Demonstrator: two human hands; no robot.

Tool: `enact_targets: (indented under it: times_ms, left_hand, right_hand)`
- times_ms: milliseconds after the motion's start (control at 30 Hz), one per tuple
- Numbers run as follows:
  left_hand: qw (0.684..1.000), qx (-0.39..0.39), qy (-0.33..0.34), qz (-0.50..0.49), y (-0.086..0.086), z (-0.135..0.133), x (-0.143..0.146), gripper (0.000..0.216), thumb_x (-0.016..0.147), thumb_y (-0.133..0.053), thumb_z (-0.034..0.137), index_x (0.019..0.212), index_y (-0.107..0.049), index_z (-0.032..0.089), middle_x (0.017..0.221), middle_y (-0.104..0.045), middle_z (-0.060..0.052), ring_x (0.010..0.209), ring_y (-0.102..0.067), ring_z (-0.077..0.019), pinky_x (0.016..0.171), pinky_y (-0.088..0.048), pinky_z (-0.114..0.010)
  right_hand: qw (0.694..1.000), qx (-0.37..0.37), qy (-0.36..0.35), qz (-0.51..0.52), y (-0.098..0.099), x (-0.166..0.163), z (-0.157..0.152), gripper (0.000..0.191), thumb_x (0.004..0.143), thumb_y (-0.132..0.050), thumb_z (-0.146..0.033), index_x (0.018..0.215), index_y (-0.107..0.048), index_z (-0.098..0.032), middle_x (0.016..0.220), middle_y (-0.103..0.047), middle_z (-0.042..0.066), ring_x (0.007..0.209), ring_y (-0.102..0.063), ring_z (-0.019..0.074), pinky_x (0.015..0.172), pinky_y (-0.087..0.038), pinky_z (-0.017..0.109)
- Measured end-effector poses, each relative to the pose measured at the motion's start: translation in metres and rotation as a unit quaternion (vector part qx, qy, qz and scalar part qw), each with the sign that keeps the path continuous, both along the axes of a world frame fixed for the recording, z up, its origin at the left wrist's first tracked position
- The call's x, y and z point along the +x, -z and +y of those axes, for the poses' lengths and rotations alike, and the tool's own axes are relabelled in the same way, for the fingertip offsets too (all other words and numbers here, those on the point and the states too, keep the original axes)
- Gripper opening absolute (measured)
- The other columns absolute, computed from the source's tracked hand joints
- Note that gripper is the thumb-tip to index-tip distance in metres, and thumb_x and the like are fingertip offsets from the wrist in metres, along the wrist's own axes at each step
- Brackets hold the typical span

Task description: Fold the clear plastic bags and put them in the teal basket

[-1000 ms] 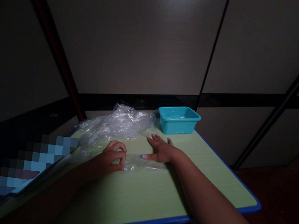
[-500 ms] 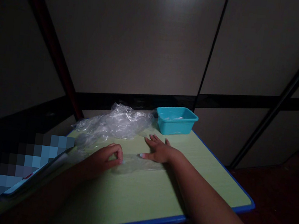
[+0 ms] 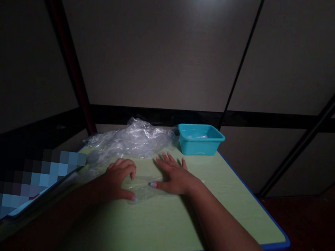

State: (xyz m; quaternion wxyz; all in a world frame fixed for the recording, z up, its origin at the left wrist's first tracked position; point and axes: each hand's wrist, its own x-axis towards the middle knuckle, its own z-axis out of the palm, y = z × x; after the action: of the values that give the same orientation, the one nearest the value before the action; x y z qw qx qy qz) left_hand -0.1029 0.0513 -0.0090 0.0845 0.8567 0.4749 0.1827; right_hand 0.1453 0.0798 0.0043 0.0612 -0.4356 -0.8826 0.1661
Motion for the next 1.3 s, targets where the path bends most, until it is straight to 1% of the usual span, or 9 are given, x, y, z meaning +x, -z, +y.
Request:
enact_targets:
  times_ms: [67,167,333,500,667,867,1067,1200,1300]
  left_hand:
    - [1.0,0.021,-0.01,0.008,0.002,0.0,-0.002,0.057,0.045,-0.076,0.058,0.08,-0.05,0.022,0.112,-0.048,-0.004,0.106,-0.037,-0.0277,0.087,-0.029,-0.038]
    - [0.999,0.053,0.006,-0.006,0.003,0.001,-0.004,0.058,0.045,-0.074,0.063,0.078,-0.05,0.021,0.12,-0.044,-0.006,0.113,-0.031,-0.0296,0.092,-0.025,-0.042]
    - [0.999,0.041,0.011,-0.008,0.011,0.001,-0.002,0.053,0.045,-0.076,0.059,0.071,-0.053,0.02,0.122,-0.045,-0.007,0.117,-0.029,-0.0315,0.095,-0.022,-0.046]
    - [0.999,0.039,0.001,-0.013,0.02,0.0,0.005,0.049,0.042,-0.08,0.055,0.065,-0.057,0.019,0.117,-0.051,-0.007,0.116,-0.033,-0.032,0.095,-0.022,-0.045]
    - [0.999,0.027,0.009,-0.027,0.02,-0.002,0.009,0.036,0.049,-0.081,0.047,0.063,-0.061,0.02,0.116,-0.053,-0.004,0.114,-0.035,-0.0292,0.094,-0.024,-0.044]
    - [0.999,0.034,-0.007,-0.038,0.014,-0.003,0.01,0.027,0.054,-0.08,0.038,0.062,-0.06,0.021,0.12,-0.052,-0.002,0.118,-0.031,-0.0296,0.095,-0.021,-0.045]
    - [0.995,0.056,-0.069,-0.035,0.013,0.0,0.006,0.022,0.068,-0.068,0.04,0.07,-0.058,0.02,0.121,-0.05,-0.007,0.12,-0.029,-0.0313,0.095,-0.019,-0.052]
    - [0.999,0.037,-0.032,-0.025,0.016,-0.001,0.007,0.022,0.062,-0.074,0.035,0.069,-0.058,0.021,0.123,-0.048,-0.006,0.121,-0.028,-0.0321,0.097,-0.019,-0.051]
    - [0.999,0.025,0.0,-0.025,0.016,-0.002,0.01,0.015,0.064,-0.071,0.026,0.07,-0.058,0.021,0.125,-0.047,-0.004,0.122,-0.027,-0.0303,0.097,-0.021,-0.047]
  right_hand:
    - [1.0,0.012,-0.01,-0.001,0.001,-0.006,-0.003,0.088,0.072,-0.044,-0.072,0.142,-0.01,-0.031,0.149,0.003,0.006,0.134,0.004,0.0315,0.099,0.007,0.061]
    - [0.999,0.045,-0.018,0.005,0.005,-0.015,-0.006,0.081,0.077,-0.04,-0.068,0.142,-0.007,-0.032,0.149,0.002,0.006,0.135,0.003,0.0303,0.099,0.008,0.061]
    - [0.996,0.071,-0.048,-0.013,0.012,-0.022,-0.009,0.08,0.079,-0.042,-0.064,0.142,-0.006,-0.031,0.149,0.0,0.008,0.135,0.0,0.0296,0.099,0.01,0.06]
    - [0.996,0.064,-0.063,-0.028,0.017,-0.023,-0.01,0.074,0.082,-0.037,-0.062,0.142,-0.007,-0.032,0.149,-0.001,0.007,0.135,-0.002,0.0295,0.1,0.007,0.06]
    - [0.995,0.068,-0.061,-0.027,0.018,-0.023,-0.009,0.073,0.082,-0.036,-0.062,0.142,-0.006,-0.033,0.149,-0.001,0.008,0.135,-0.002,0.0277,0.1,0.007,0.06]
    - [0.996,0.061,-0.06,-0.033,0.016,-0.024,-0.01,0.074,0.082,-0.036,-0.063,0.142,-0.006,-0.031,0.149,-0.001,0.008,0.135,-0.002,0.0285,0.101,0.007,0.059]
    - [0.997,0.053,-0.052,-0.024,0.014,-0.024,-0.011,0.074,0.081,-0.032,-0.067,0.142,-0.007,-0.032,0.149,-0.002,0.008,0.135,-0.001,0.0271,0.101,0.006,0.059]
    - [0.997,0.049,-0.054,-0.026,0.014,-0.024,-0.01,0.076,0.08,-0.035,-0.067,0.142,-0.007,-0.032,0.149,-0.002,0.008,0.135,-0.001,0.0263,0.101,0.006,0.058]
    - [0.997,0.05,-0.053,-0.026,0.014,-0.024,-0.009,0.076,0.08,-0.034,-0.068,0.142,-0.006,-0.033,0.149,-0.001,0.008,0.135,0.0,0.0261,0.101,0.006,0.058]
